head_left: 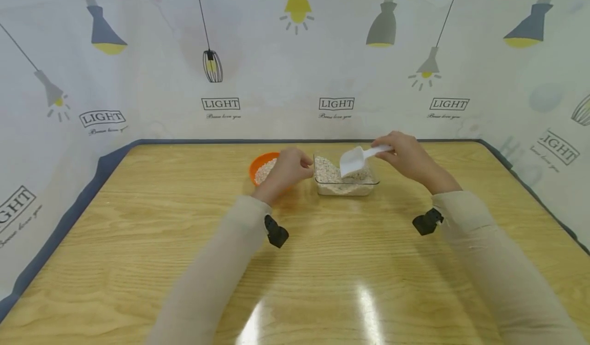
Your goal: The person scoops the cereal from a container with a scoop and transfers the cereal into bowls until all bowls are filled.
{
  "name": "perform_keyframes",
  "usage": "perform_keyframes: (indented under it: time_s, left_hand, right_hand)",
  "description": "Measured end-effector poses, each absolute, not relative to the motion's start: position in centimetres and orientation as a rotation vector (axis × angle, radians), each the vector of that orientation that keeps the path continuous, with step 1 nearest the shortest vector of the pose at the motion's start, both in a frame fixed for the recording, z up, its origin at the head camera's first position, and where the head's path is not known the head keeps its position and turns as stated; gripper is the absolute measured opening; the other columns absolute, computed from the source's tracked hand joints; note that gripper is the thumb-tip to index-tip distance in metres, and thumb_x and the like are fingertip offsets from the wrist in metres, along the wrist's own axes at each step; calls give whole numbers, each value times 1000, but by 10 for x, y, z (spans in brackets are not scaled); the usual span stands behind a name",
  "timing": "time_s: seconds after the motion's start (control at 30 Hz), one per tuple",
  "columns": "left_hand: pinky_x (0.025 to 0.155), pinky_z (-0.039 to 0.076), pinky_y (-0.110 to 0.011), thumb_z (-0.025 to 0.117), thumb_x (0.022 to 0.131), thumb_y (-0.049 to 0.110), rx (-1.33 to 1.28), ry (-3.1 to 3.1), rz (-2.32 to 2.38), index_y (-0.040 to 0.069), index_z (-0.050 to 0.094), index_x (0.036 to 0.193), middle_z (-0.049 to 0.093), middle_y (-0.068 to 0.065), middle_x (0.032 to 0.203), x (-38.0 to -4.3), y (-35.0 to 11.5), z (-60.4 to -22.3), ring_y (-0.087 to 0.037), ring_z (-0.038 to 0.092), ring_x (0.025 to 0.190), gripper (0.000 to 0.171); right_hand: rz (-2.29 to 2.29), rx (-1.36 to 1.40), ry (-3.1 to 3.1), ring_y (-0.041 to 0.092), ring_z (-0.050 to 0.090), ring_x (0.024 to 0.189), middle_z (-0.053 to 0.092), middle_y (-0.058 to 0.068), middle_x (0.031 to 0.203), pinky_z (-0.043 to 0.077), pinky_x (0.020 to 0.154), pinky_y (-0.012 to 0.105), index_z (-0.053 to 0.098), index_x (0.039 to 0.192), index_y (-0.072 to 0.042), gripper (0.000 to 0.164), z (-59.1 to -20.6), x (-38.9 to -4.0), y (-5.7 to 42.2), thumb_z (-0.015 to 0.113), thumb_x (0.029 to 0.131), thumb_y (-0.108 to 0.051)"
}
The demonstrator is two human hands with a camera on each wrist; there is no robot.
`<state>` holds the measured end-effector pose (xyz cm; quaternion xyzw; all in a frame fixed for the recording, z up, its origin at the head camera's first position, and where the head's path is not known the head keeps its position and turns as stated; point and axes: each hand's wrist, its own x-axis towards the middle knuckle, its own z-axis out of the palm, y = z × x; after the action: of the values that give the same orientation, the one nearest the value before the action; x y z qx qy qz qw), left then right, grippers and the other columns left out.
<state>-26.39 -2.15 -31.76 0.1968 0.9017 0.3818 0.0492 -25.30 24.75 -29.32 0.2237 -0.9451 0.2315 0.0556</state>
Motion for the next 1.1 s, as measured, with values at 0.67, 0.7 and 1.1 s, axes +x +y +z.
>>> perform_keyframes:
  time_s: [0.67,0.7,1.1]
  left_hand:
    - [51,17,-25,59,81,-1,577,2732,1214,11,19,56,11,1,58,-260,-12,-330,-12,12,50,49]
    - [51,17,-25,59,81,-1,577,2735,1212,11,19,56,11,1,58,-260,-12,-330,-12,12,50,49]
    - [52,19,-25,57,81,-3,563,2711,1249,11,19,57,12,1,58,-261,-11,-331,-12,12,51,48]
  right_hand:
    - [588,712,-3031,39,54,102,57,27,112,45,83,48,59,113,9,29,-290,-270,242,60,87,-3]
    - [576,719,-3036,39,54,102,57,26,112,45,83,48,60,113,9,28,-289,-271,242,61,87,-2]
    - [456,818,-3024,36,58,95,62,23,103,47,80,46,62,107,9,24,-287,-283,235,62,84,1]
